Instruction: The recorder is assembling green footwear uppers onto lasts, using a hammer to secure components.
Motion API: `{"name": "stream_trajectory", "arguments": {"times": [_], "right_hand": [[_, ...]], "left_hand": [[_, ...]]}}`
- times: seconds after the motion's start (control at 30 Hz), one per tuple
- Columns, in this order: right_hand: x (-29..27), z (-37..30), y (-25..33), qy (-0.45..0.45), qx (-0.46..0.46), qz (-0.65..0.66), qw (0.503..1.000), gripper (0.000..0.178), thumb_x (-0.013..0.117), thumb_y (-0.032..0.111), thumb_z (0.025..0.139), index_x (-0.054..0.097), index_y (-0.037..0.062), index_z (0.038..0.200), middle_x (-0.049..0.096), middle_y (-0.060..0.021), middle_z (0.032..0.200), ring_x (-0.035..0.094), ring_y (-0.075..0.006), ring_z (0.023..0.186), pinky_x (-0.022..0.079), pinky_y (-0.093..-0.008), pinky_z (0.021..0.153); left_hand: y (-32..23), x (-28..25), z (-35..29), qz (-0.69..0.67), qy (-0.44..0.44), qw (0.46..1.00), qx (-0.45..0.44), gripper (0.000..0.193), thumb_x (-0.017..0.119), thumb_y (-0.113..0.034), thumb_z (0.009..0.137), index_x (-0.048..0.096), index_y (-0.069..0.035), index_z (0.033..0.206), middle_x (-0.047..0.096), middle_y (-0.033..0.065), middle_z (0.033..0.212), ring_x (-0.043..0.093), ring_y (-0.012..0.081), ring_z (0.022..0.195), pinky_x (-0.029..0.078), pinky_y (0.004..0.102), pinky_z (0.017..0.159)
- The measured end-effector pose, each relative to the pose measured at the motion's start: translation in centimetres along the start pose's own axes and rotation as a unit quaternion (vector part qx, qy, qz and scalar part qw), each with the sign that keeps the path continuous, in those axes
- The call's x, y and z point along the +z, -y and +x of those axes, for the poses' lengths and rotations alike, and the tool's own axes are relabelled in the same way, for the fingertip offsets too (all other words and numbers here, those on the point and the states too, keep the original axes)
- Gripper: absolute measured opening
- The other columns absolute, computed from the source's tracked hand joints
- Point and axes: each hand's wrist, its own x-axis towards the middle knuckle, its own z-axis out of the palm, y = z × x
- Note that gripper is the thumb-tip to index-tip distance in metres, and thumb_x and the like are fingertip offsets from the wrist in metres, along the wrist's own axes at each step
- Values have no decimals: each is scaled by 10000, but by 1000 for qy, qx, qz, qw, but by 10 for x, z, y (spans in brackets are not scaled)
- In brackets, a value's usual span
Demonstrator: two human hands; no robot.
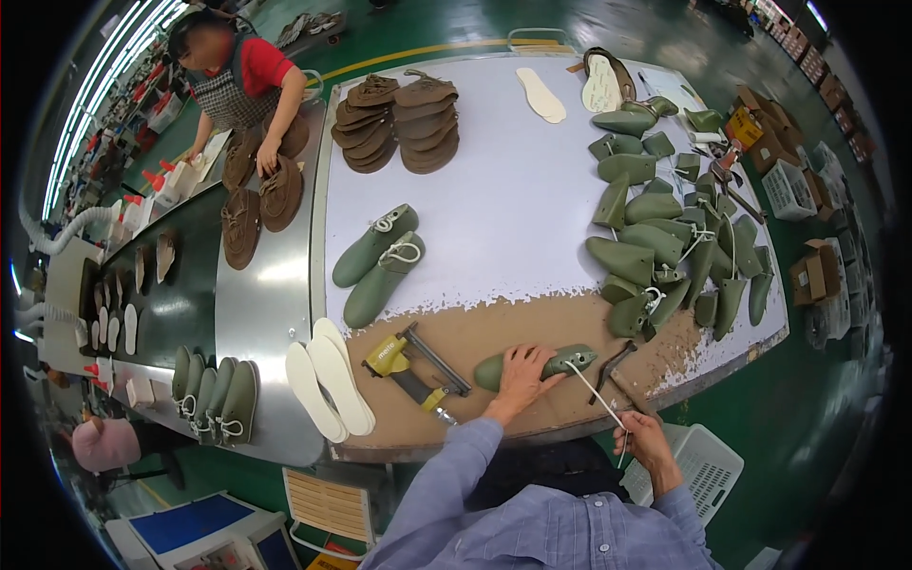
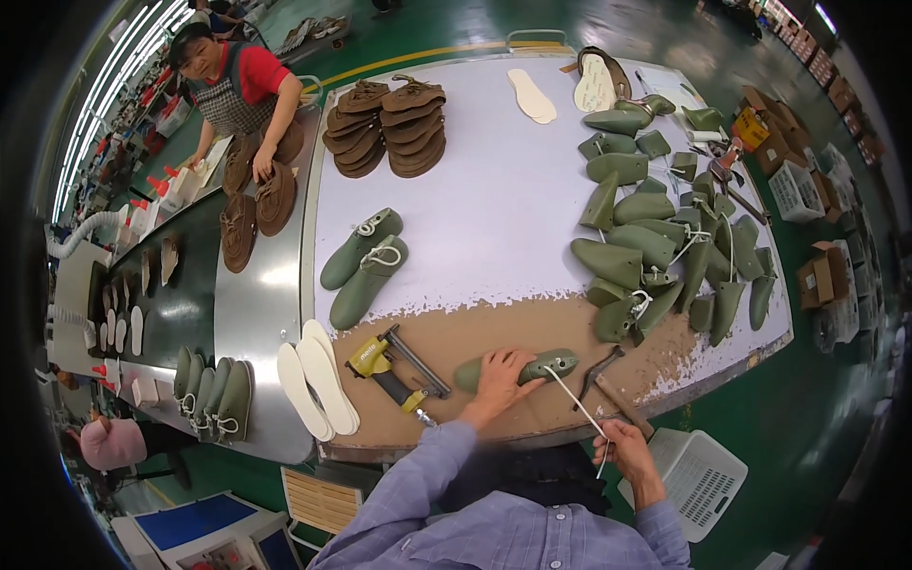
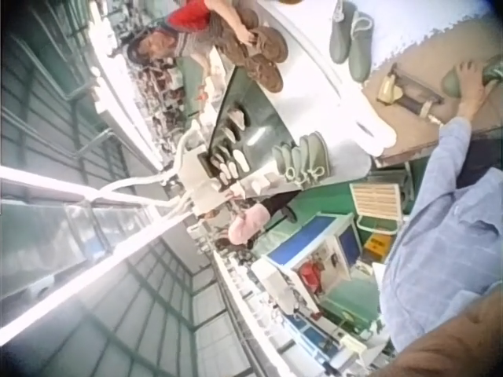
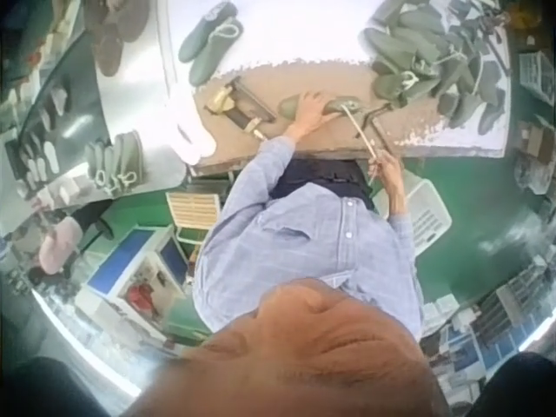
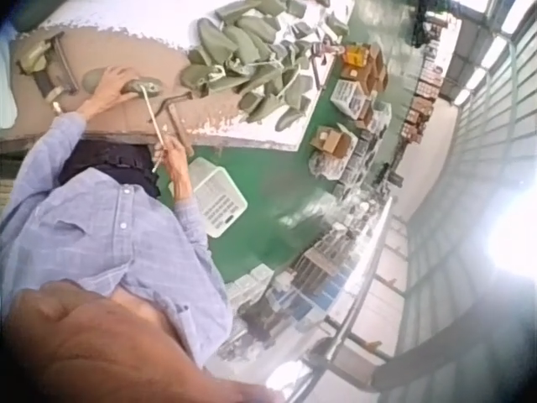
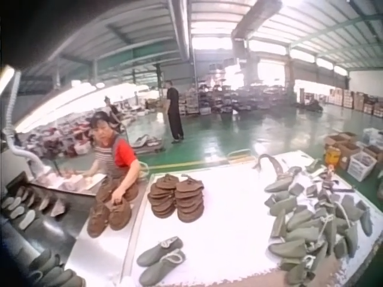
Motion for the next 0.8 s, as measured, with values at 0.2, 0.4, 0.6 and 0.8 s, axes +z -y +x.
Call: {"name": "stream_trajectory", "arguments": {"times": [0.2,0.4,0.6,0.8], "right_hand": [[52,5,18,54,-66,4,996,299,534,54,910,507,25,1206,593,-94,993,614,-182,872,550,-349,760],[95,2,48,100,-154,73,980,331,523,-5,894,480,16,1221,593,-91,1010,623,-202,933,542,-350,814],[98,18,39,73,-156,-17,985,270,500,36,935,482,10,1203,604,-98,990,658,-221,931,567,-328,766],[90,29,38,32,-88,-106,990,272,575,122,918,514,18,1163,612,-66,1021,648,-191,940,535,-282,740]], "left_hand": [[2,4,4,4,-21,1000,-14,444,740,-357,720,600,-138,1080,618,19,1080,504,239,1081,327,422,960],[0,3,4,18,-15,999,-23,451,755,-335,696,609,-158,1085,619,13,1077,503,239,1083,322,425,964],[-4,6,0,-3,0,1000,-29,439,746,-339,704,610,-161,1082,613,11,1084,499,237,1099,316,430,972],[2,4,1,-3,18,999,-31,437,733,-342,712,606,-145,1081,606,33,1076,506,253,1082,326,444,954]]}}
